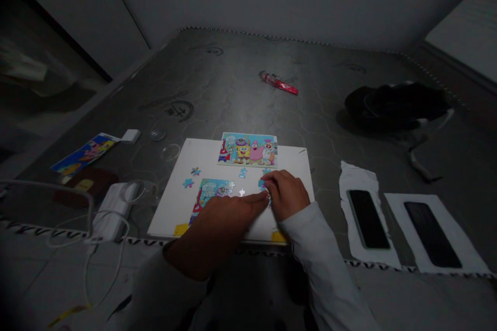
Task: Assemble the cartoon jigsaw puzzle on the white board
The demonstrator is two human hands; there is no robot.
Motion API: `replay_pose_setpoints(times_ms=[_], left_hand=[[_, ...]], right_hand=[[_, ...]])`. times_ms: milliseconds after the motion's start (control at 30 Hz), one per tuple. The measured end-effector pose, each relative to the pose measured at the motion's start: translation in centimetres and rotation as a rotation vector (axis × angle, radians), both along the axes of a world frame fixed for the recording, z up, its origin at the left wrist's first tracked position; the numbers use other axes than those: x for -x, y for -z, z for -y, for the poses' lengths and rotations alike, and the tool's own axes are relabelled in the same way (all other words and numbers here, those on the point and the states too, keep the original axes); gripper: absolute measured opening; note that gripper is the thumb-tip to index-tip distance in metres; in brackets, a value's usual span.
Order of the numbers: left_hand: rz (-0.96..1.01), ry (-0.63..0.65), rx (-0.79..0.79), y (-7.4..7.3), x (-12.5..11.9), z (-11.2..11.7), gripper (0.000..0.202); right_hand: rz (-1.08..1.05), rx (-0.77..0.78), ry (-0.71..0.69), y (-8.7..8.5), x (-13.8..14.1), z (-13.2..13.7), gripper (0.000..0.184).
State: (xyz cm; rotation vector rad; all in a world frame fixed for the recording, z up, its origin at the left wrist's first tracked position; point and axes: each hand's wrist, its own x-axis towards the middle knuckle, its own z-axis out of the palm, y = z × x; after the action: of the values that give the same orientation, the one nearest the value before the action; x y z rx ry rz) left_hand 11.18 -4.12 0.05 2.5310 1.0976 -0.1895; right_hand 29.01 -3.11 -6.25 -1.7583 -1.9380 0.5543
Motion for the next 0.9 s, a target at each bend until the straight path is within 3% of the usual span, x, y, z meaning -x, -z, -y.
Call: replay_pose_setpoints(times_ms=[467,733,900], left_hand=[[-0.015,-0.07,0.0,0.2,-0.7,0.4,0.041],[-0.042,-0.082,0.048,0.0,-1.0,0.3,0.04],[-0.019,-0.09,0.005,0.4,-1.1,0.7,0.039]], right_hand=[[-0.017,0.02,0.077,0.4,0.3,-0.1,0.021],[0.008,-0.006,-0.023,0.1,-0.3,-0.4,0.019],[-0.003,0.022,0.043,-0.3,0.3,-0.6,0.018]])
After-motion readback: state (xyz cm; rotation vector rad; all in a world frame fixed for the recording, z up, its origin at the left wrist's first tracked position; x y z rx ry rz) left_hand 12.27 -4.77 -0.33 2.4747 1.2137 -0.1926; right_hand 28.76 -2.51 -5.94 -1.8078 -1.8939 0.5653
